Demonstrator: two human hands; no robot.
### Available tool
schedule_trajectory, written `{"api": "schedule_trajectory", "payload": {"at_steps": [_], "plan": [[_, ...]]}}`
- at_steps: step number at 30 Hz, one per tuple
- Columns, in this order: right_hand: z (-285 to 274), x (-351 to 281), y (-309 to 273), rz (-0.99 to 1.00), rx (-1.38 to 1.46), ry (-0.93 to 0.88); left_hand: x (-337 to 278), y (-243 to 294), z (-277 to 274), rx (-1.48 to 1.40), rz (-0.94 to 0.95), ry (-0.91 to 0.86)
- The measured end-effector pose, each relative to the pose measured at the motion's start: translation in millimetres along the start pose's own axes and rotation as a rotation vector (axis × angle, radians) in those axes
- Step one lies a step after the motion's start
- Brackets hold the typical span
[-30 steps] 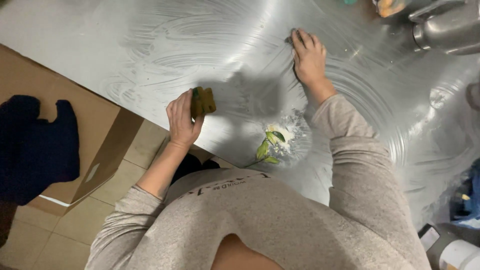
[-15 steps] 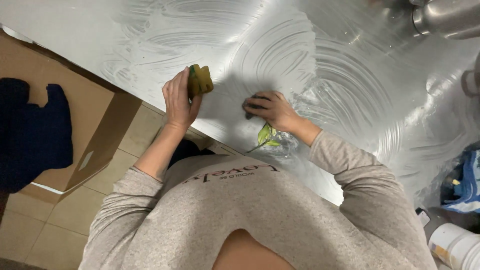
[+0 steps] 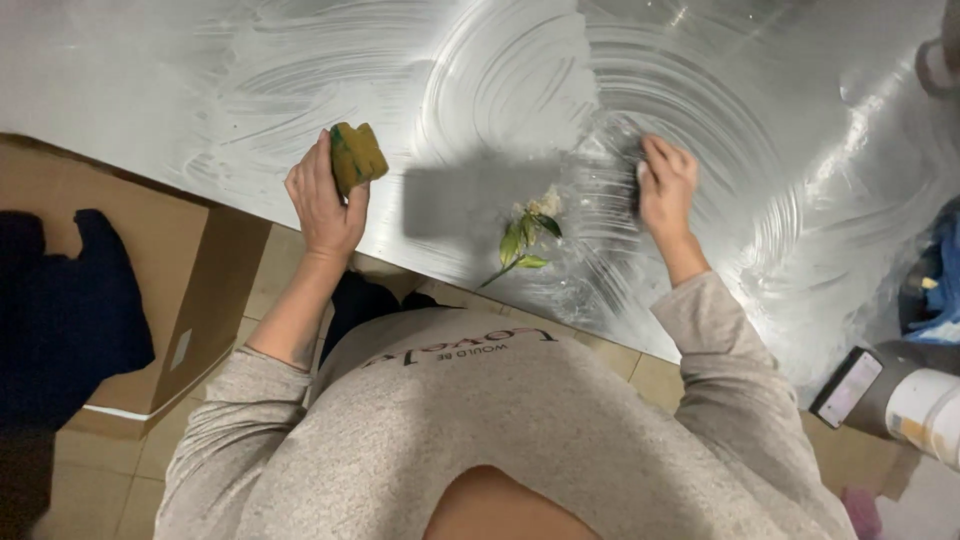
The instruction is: Packing small fruits into a bag and wiping down a stainless steel kitchen countertop.
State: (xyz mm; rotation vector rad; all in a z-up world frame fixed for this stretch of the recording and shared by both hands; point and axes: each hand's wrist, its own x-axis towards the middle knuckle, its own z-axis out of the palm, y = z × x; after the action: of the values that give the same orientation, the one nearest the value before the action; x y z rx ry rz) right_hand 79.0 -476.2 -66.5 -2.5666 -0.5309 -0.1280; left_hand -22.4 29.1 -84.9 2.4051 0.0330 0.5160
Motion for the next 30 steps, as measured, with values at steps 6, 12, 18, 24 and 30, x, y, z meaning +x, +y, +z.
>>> {"api": "schedule_trajectory", "payload": {"at_steps": [6, 12, 18, 24, 30], "plan": [[37.1, -7.5, -10.2, 0.126, -0.288, 0.143, -0.6, -3.3, 2.3, -0.033, -0.027, -0.045], [68.1, 11.3, -110.7, -0.165, -0.162, -0.035, -3.6, 1.3, -2.9, -0.054, -0.039, -0.026], [32.6, -19.3, -27.9, 0.024, -0.264, 0.030, -1.7, 0.5, -2.3, -0.041, 0.001, -0.014], [74.0, 15.9, -90.5, 0.001, -0.297, 0.023, 0.5, -1.2, 0.2, -0.066, 0.025, -0.024], [58.4, -9.6, -105.5, 0.007, -0.159, -0.025, 2.1, -2.1, -5.9, -0.112, 0.035, -0.062]]}}
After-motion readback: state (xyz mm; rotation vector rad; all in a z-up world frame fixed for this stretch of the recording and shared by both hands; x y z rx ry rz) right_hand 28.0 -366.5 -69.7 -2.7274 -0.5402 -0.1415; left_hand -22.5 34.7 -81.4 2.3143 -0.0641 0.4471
